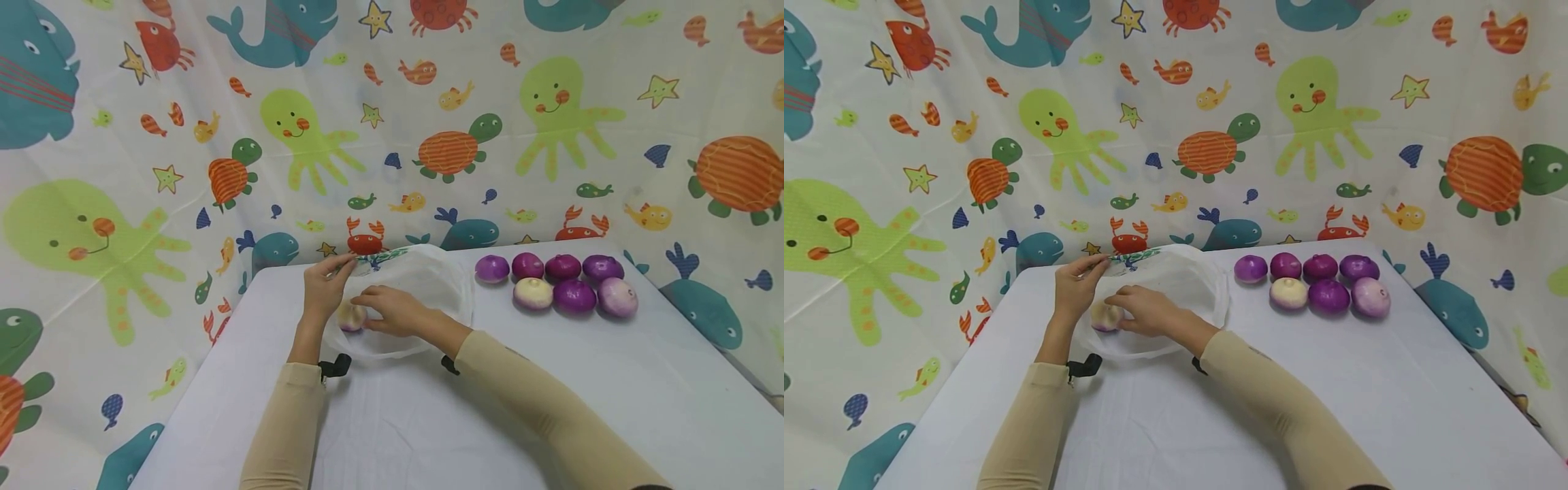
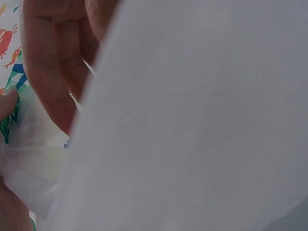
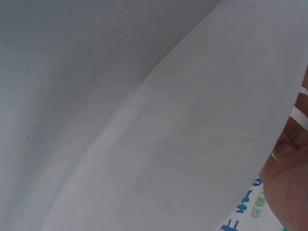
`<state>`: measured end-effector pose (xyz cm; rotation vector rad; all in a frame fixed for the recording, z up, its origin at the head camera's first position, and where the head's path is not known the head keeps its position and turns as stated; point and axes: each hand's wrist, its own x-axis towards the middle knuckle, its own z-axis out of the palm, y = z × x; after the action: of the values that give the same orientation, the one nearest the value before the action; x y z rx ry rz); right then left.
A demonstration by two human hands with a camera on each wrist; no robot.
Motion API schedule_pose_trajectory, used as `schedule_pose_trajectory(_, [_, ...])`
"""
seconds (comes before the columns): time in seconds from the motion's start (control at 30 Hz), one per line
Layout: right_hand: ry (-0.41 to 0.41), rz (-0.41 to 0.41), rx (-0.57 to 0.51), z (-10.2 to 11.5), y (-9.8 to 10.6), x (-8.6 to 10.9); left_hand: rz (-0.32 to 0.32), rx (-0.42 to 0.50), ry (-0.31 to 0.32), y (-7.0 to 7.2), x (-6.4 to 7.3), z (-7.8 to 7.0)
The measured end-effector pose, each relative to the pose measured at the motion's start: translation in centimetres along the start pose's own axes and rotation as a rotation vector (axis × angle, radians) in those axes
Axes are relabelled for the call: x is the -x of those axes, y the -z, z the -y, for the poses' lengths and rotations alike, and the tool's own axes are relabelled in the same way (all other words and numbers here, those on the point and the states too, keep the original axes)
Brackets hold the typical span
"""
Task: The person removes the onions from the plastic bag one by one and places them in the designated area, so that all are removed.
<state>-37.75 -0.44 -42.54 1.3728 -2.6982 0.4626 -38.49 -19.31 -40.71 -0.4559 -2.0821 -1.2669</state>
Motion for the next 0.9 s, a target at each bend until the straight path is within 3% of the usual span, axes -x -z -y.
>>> schedule_pose_trajectory(0.53, [-0.058,0.042,0.037,0.6,-1.4,-2.2,0.025,0.030,0.019,0.2,0.0,-0.1])
schedule_pose_trajectory(0.9, [-0.084,0.049,0.058,0.8,-2.0,-2.3,0.018,0.046,0.022,0.3,0.0,0.0])
